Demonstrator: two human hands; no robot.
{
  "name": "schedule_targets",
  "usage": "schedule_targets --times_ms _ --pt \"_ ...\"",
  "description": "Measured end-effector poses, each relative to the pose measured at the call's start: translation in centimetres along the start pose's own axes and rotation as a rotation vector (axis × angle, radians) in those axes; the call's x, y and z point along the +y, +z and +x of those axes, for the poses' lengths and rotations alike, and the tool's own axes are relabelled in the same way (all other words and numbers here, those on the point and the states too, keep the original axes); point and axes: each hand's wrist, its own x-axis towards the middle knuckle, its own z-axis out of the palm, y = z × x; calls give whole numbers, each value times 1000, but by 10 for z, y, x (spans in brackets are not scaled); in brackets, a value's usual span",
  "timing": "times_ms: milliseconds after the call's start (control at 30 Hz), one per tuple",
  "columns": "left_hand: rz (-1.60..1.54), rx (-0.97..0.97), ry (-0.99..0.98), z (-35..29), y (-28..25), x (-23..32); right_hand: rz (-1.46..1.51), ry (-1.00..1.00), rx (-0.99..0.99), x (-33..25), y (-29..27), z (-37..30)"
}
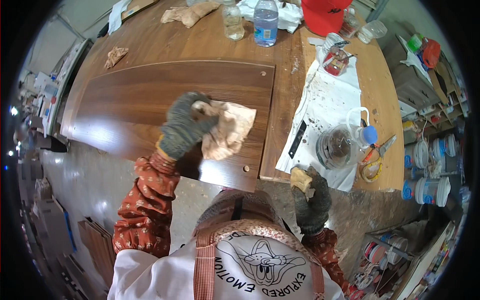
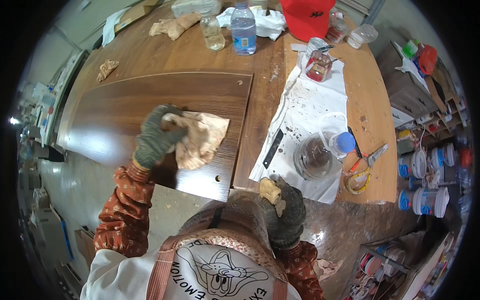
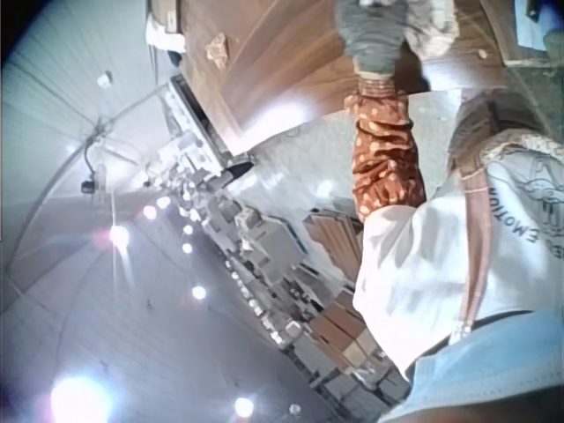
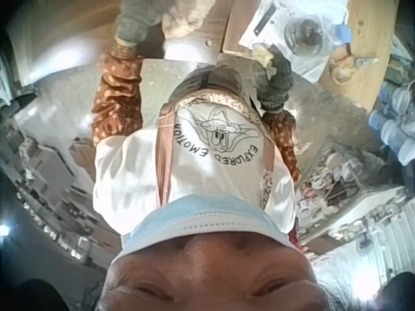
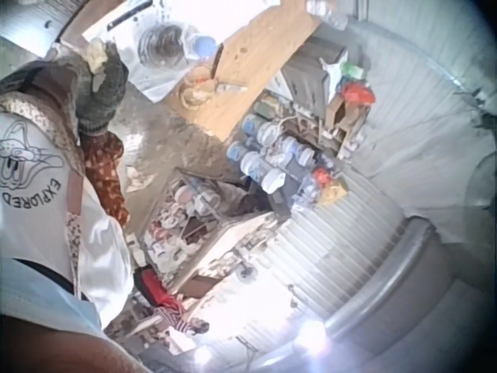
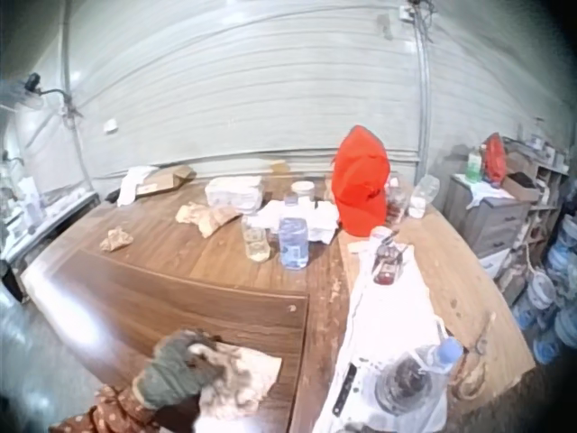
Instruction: The recorder cleans, wipes, and scrapes wooden panels on a worktable in a furniture manufacturing facility.
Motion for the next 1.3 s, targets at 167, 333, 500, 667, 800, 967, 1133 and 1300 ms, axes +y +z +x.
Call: schedule_targets --times_ms 167,333,500,667,800,967,1133,1300 --pt "689 -76 330 -15 48 -3 -28 -23 -47 -8 9 10" --pt "208 53 94 29 -22 -90 159 -24 26 1 11 5" --pt "983 155 401 14 -13 -39 -32 -173 46 -2 14 20" --pt "887 157 447 11 -13 -55 -362 -453 -186 -19 45 78" --pt "614 39 494 19 -16 -54 -756 -303 -8 -11 53 138" --pt "714 -114 484 29 -47 -58 -721 82 -212 -12 56 103" --pt "679 -104 505 62 -82 -82 -879 399 -191 -22 72 77" --pt "596 -114 617 83 -85 -94 -816 710 -17 -24 77 95"
